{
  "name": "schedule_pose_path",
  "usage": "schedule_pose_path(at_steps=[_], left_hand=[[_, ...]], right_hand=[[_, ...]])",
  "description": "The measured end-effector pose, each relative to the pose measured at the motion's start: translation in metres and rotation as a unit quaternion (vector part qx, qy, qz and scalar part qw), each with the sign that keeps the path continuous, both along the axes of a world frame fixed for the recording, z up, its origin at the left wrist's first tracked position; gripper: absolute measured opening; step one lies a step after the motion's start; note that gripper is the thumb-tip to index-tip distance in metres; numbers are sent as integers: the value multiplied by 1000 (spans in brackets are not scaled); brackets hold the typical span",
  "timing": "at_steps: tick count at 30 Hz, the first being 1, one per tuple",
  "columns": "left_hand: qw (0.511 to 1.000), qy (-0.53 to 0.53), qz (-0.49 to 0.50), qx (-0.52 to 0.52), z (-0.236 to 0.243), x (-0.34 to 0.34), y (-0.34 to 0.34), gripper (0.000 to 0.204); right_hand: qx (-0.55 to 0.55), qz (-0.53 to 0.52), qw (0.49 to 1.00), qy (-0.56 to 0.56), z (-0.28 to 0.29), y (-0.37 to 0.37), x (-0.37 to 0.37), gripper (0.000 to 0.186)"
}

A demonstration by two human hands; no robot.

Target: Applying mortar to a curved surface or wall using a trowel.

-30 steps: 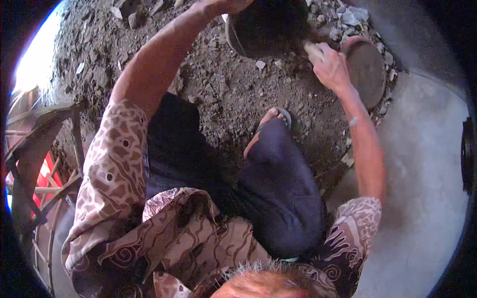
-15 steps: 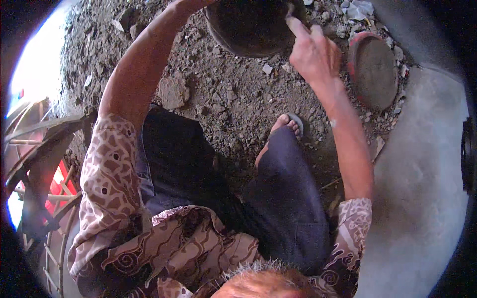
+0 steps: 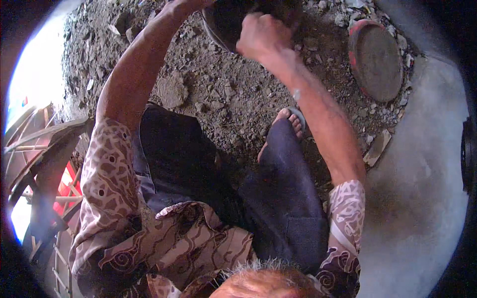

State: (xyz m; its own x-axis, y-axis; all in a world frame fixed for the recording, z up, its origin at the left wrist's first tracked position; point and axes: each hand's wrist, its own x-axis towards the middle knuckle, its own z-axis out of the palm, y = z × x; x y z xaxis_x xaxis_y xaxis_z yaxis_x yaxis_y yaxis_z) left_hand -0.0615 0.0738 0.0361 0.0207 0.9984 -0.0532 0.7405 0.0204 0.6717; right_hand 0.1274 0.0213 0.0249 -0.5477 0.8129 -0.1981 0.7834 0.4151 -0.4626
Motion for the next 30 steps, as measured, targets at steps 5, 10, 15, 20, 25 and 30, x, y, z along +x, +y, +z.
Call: schedule_pose_path(at_steps=[5, 10, 15, 20, 25, 30], left_hand=[[999, 33, 14, -12, -3, -2, -1, 47], [999, 42, 26, -13, 0, -3, -2, 47], [999, 38, -3, -23, 0, -2, -4, 45], [999, 1, 18, -30, -4, -8, -9, 44], [999, 32, 0, 10, -7, -6, -7, 44], [1000, 2, -2, -12, -5, -2, -8, 45]], right_hand=[[55, 101, 993, 1, -27, -25, 21, 20], [209, 263, 937, -98, -36, 6, 65, 25], [343, 125, 931, -14, -46, 5, 48, 20], [175, 211, 957, -89, -51, -9, 56, 42], [272, 194, 937, -98, -51, 7, 64, 37], [259, 177, 948, -59, -61, -11, 58, 26]])
